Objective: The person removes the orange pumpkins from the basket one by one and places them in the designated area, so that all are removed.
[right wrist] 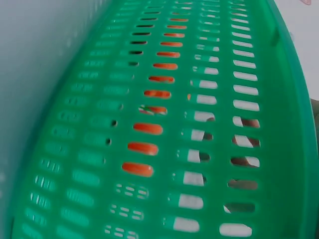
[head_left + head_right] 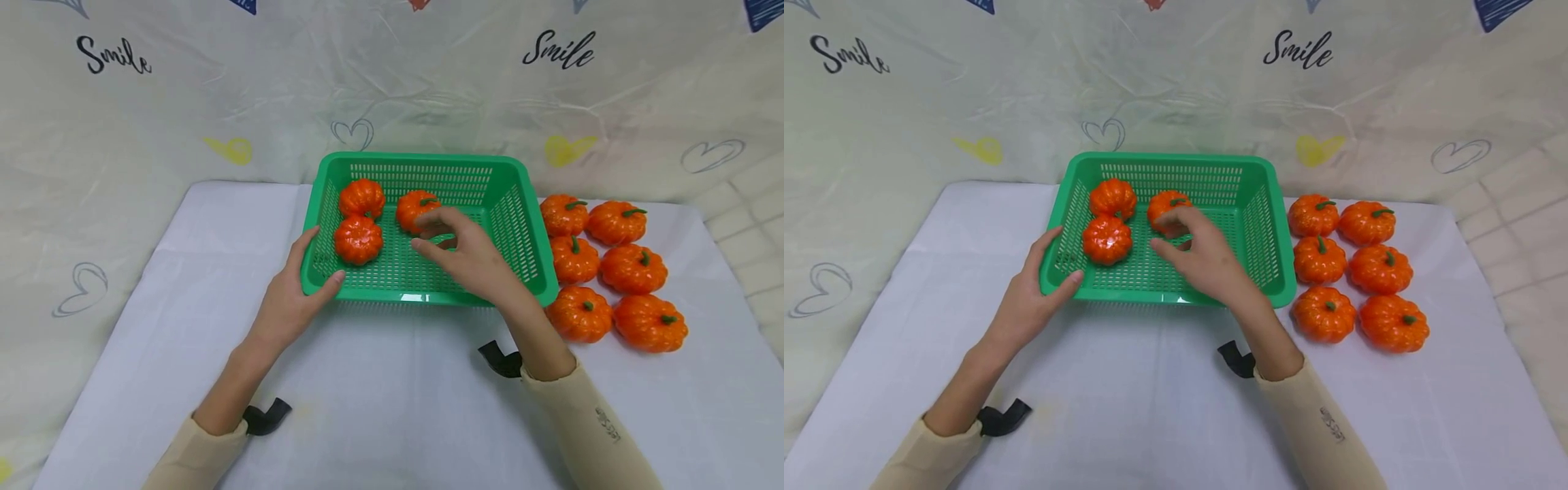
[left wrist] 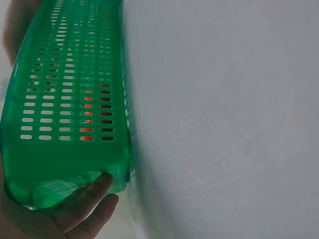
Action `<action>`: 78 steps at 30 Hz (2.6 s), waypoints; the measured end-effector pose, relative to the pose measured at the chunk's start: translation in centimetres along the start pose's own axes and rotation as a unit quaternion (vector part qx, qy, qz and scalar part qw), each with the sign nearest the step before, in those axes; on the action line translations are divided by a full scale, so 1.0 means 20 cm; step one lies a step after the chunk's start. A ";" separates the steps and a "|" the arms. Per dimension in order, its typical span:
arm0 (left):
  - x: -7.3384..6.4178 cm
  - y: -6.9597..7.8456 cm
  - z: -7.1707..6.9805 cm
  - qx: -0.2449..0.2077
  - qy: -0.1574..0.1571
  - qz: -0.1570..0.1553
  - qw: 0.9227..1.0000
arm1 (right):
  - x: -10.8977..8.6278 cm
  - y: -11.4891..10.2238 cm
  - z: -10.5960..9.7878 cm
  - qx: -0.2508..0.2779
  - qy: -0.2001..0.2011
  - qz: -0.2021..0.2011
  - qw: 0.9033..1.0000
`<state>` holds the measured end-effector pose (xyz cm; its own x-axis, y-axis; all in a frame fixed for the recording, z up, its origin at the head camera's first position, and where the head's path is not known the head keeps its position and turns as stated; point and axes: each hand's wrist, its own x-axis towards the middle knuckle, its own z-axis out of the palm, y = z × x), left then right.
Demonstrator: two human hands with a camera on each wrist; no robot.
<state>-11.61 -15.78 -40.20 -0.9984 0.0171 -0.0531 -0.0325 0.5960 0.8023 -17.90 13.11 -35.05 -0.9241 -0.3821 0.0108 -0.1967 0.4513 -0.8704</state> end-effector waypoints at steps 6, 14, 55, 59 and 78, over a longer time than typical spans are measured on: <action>0.00 0.00 0.00 0.000 0.002 -0.001 1.000 | 0.03 0.00 0.04 -0.003 -0.011 -0.010 1.000; 0.00 0.00 0.00 0.000 0.001 -0.001 1.000 | 0.07 -0.03 0.12 -0.011 -0.033 -0.006 0.999; 0.01 0.00 0.00 0.005 -0.001 0.014 1.000 | 0.26 -0.14 0.37 -0.116 -0.099 0.078 0.985; 0.01 0.00 0.00 0.004 0.000 0.013 1.000 | 0.26 -0.13 0.38 -0.116 -0.090 0.089 0.985; 0.01 0.00 0.00 0.006 -0.004 0.002 1.000 | 0.24 -0.12 0.36 -0.114 -0.138 0.086 0.980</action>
<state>-11.72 -15.83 -40.23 -0.9982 0.0260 -0.0537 -0.0270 0.6057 0.7952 -19.41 4.31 -36.43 -0.8326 -0.4737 -0.2872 -0.1427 0.6844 -0.7150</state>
